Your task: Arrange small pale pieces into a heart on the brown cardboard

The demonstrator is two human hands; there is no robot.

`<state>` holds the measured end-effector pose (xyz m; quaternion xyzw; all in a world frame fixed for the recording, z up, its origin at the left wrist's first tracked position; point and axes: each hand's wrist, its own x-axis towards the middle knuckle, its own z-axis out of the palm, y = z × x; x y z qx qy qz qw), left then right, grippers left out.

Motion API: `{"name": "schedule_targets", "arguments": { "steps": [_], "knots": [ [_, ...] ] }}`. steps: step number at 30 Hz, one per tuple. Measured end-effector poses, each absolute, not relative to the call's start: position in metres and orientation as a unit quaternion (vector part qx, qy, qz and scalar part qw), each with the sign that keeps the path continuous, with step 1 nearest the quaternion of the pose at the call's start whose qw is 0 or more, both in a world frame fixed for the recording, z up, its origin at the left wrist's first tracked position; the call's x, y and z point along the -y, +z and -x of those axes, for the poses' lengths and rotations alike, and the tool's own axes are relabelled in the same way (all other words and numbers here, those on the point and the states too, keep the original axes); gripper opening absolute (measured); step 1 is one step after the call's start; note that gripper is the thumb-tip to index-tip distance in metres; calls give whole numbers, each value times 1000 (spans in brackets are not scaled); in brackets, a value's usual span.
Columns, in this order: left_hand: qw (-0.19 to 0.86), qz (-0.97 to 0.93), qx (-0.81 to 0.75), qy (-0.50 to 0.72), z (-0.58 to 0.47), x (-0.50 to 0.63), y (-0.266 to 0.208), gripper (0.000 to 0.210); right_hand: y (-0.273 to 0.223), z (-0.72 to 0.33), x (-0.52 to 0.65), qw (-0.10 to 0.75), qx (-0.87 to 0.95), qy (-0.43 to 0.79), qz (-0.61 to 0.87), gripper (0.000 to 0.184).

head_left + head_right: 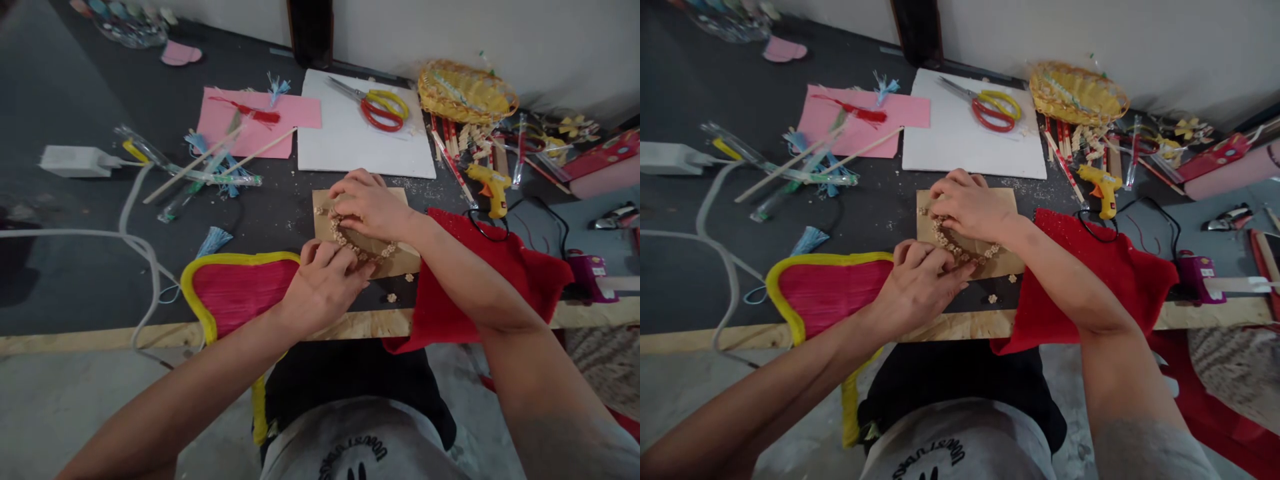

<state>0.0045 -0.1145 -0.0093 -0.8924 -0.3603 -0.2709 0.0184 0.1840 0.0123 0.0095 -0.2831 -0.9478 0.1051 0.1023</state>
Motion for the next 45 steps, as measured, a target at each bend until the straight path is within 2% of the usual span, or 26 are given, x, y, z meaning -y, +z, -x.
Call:
{"name": "schedule_targets", "arguments": {
  "steps": [11, 17, 27, 34, 39, 45],
  "knots": [
    [24, 894, 355, -272, -4, 114, -8, 21, 26, -197, -5, 87, 945, 77, 307, 22],
    [19, 901, 356, -248, -4, 114, -5, 23, 34, -233, 12, 149, 927, 77, 336, 23],
    [36, 902, 351, -251, -2, 113, -10, 25, 31, -283, 50, 189, 889, 105, 404, 20],
    [28, 904, 350, -243, -3, 113, -10, 21, 27, -278, 75, 223, 875, 119, 413, 17],
    [5, 902, 364, -231, -3, 113, -7, 7, 18, -256, 88, 207, 885, 126, 398, 18],
    [25, 907, 358, -221, -2, 113, -8, 11, 13, -239, 92, 159, 897, 109, 397, 10]
  ]
}}
